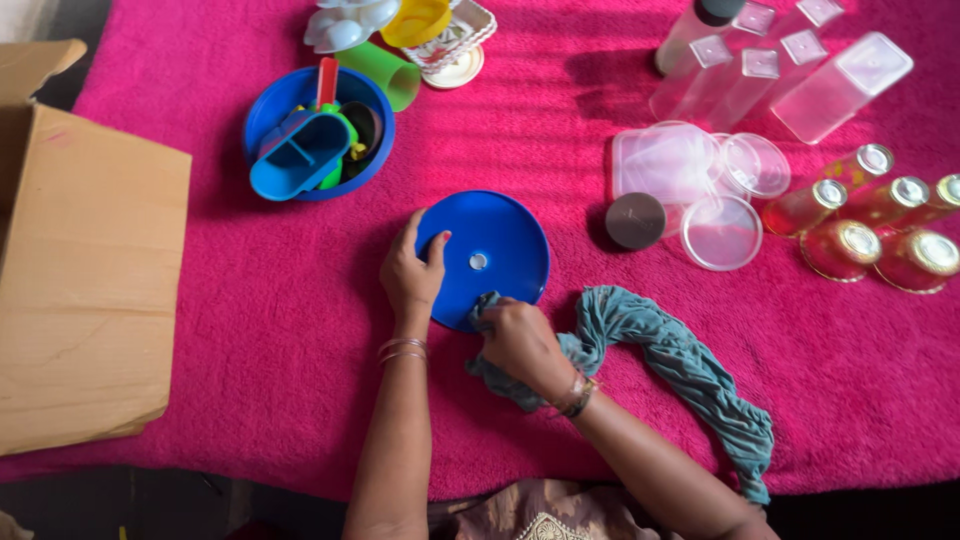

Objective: The person wipes a blue plastic lid with a cloth, then cleans a small white ceramic bowl and a square floral-patterned plate. The person wipes each item thoroughly with the cloth and places them aside on the pink surface.

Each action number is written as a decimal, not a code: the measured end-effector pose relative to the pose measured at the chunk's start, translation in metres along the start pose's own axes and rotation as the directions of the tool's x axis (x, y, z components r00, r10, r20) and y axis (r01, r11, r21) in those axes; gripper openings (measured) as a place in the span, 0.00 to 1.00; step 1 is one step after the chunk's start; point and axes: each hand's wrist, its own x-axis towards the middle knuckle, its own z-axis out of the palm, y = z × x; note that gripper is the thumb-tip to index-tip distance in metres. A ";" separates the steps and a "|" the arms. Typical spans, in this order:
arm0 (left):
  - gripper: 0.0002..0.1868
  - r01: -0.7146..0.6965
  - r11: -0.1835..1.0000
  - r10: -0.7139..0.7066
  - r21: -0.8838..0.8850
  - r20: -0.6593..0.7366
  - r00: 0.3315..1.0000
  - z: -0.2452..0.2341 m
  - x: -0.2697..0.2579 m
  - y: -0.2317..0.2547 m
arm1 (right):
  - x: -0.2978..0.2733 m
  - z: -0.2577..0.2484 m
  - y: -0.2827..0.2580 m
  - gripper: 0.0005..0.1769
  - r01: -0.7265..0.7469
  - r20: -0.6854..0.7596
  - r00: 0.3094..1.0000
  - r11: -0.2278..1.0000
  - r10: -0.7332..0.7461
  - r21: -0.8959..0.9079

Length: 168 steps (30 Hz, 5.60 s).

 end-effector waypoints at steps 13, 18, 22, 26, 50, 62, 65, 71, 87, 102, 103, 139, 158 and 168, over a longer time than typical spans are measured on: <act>0.17 -0.076 0.939 -0.042 -0.335 -0.332 0.942 -0.002 -0.001 0.013 | -0.002 -0.037 0.045 0.15 -0.180 0.083 0.981 0.687 0.173 0.704; 0.12 -0.272 0.932 0.126 -0.240 -0.490 0.863 0.013 0.017 0.053 | 0.005 -0.035 0.047 0.15 -0.138 0.038 0.989 0.806 0.142 0.575; 0.12 -0.571 0.821 0.528 -0.022 -0.352 0.773 0.043 0.053 0.101 | 0.010 -0.025 0.056 0.15 -0.162 0.096 0.987 0.766 0.131 0.622; 0.14 -0.776 0.631 0.773 0.017 -0.096 0.627 0.087 0.085 0.139 | 0.018 -0.004 0.083 0.15 -0.296 0.221 0.955 0.636 0.197 0.713; 0.27 -0.685 0.704 0.710 -0.188 0.209 0.672 0.229 0.093 0.129 | 0.042 0.025 0.144 0.17 -0.359 0.339 0.928 0.129 0.153 0.925; 0.35 -0.385 0.770 0.400 0.509 0.086 0.912 0.173 0.201 0.016 | 0.048 -0.019 0.116 0.13 -0.507 0.506 0.840 -0.051 0.194 0.861; 0.37 -0.420 0.703 0.393 0.574 0.178 0.902 0.179 0.227 -0.013 | 0.048 -0.024 0.115 0.14 -0.508 0.515 0.838 -0.089 0.182 0.857; 0.33 -0.390 0.774 0.279 0.498 0.285 0.917 0.204 0.264 -0.046 | 0.051 -0.030 0.111 0.16 -0.525 0.549 0.815 -0.163 0.188 0.835; 0.08 -0.739 0.468 0.654 0.485 0.372 0.659 0.131 0.153 -0.034 | 0.053 -0.042 0.104 0.20 -0.534 0.569 0.803 -0.208 0.179 0.820; 0.13 -0.404 0.821 0.353 0.405 0.196 0.915 -0.069 -0.042 -0.016 | 0.047 -0.029 0.105 0.17 -0.503 0.491 0.829 -0.025 0.267 0.864; 0.13 -0.380 0.829 0.336 0.411 0.179 0.925 -0.077 -0.043 -0.018 | 0.045 -0.029 0.105 0.18 -0.508 0.468 0.827 0.057 0.312 0.859; 0.13 0.330 0.848 -0.246 -0.414 0.244 0.938 0.032 -0.050 0.032 | 0.030 -0.011 0.101 0.16 0.040 -0.470 0.848 0.853 0.247 0.520; 0.20 0.645 0.510 -0.175 -0.569 0.666 0.725 0.051 -0.057 -0.005 | 0.029 -0.015 0.055 0.21 0.222 -0.303 0.914 0.958 -0.270 -0.183; 0.18 0.628 0.526 -0.255 -0.573 0.599 0.759 0.044 -0.051 -0.007 | 0.041 0.000 0.073 0.15 0.089 -0.332 0.935 0.989 -0.124 -0.119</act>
